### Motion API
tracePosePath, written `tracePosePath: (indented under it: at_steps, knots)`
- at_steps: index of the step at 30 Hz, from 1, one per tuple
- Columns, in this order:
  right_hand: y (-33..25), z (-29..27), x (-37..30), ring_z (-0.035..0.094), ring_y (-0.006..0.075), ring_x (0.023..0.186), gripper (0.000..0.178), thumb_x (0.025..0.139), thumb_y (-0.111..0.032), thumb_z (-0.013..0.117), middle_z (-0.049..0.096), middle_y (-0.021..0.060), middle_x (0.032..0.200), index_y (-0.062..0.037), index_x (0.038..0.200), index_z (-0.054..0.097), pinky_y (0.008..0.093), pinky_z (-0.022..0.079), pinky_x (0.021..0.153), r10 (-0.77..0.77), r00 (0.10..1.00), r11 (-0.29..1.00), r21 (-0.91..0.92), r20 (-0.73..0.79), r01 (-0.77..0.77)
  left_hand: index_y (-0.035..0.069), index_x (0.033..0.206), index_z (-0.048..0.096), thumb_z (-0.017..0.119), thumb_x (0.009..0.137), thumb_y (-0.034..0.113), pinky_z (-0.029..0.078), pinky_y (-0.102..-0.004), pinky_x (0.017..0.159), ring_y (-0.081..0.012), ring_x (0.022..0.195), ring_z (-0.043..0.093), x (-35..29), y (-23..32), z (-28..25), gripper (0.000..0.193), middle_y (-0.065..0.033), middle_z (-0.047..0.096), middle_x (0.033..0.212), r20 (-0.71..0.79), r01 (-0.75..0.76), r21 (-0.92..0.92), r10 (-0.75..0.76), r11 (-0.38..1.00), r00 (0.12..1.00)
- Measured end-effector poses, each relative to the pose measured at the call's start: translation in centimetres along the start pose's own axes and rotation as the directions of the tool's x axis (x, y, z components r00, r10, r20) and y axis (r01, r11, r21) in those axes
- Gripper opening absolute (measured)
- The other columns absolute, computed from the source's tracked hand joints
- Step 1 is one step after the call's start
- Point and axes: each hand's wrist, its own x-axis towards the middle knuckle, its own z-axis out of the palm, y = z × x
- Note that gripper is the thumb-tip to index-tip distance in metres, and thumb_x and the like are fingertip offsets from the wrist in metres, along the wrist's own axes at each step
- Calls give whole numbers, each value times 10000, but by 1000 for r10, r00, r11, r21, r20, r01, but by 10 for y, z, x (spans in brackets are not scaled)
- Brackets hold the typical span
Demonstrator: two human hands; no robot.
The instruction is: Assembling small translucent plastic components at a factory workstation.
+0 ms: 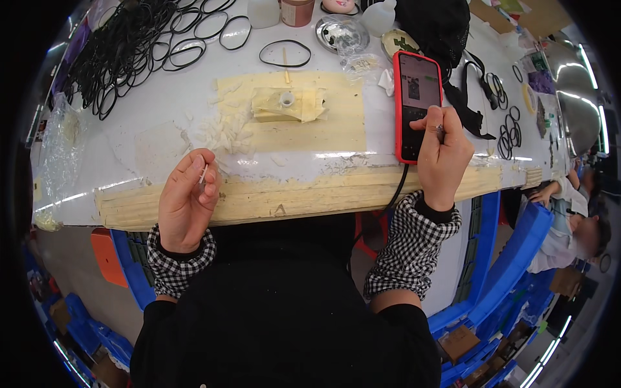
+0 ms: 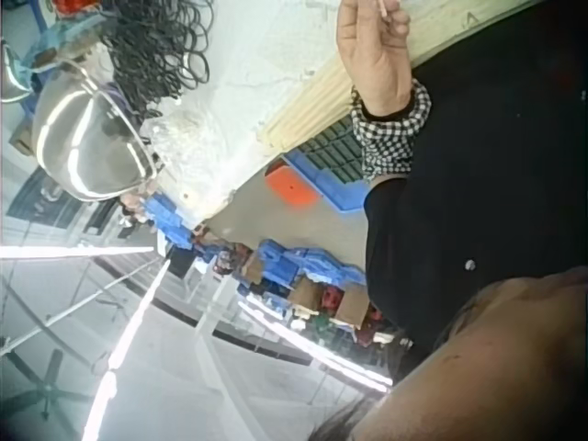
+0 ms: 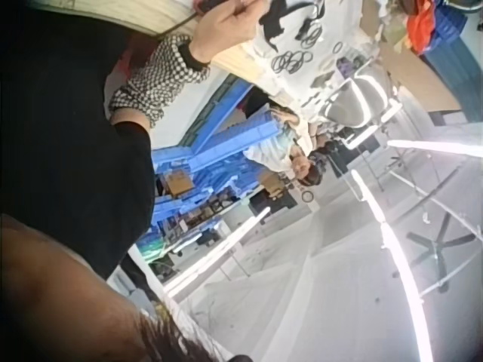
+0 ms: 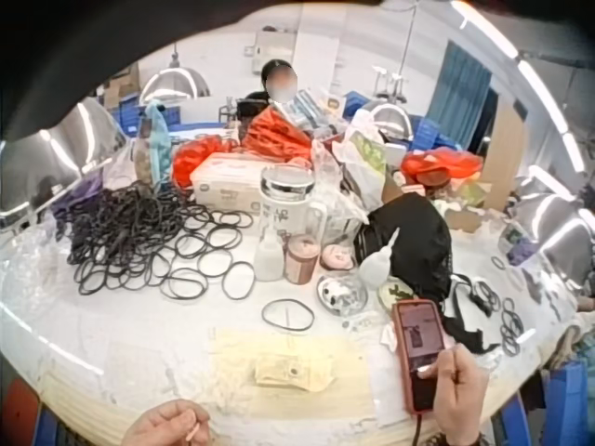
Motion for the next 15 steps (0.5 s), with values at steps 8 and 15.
tracePosePath:
  at_steps: [8,15]
  knots:
    - [0,-3,-2,334,21,486,310,983,-220,467,654,35,667,-1,771,523,222,260,447,-14,999,999,-47,-35,12,-15,1082,563,504,959,154,432,-169,592,-74,681,537,1,0,1,217,-25,590,795,5,5,1,-5,1000,1000]
    - [2,-2,-3,315,19,490,328,990,-234,454,660,31,680,-9,760,517,221,243,451,-33,999,999,-33,-38,32,-14,1084,563,504,959,152,431,-169,597,-75,683,535,1,1,1,216,-24,585,794,5,10,10,-10,1000,1000]
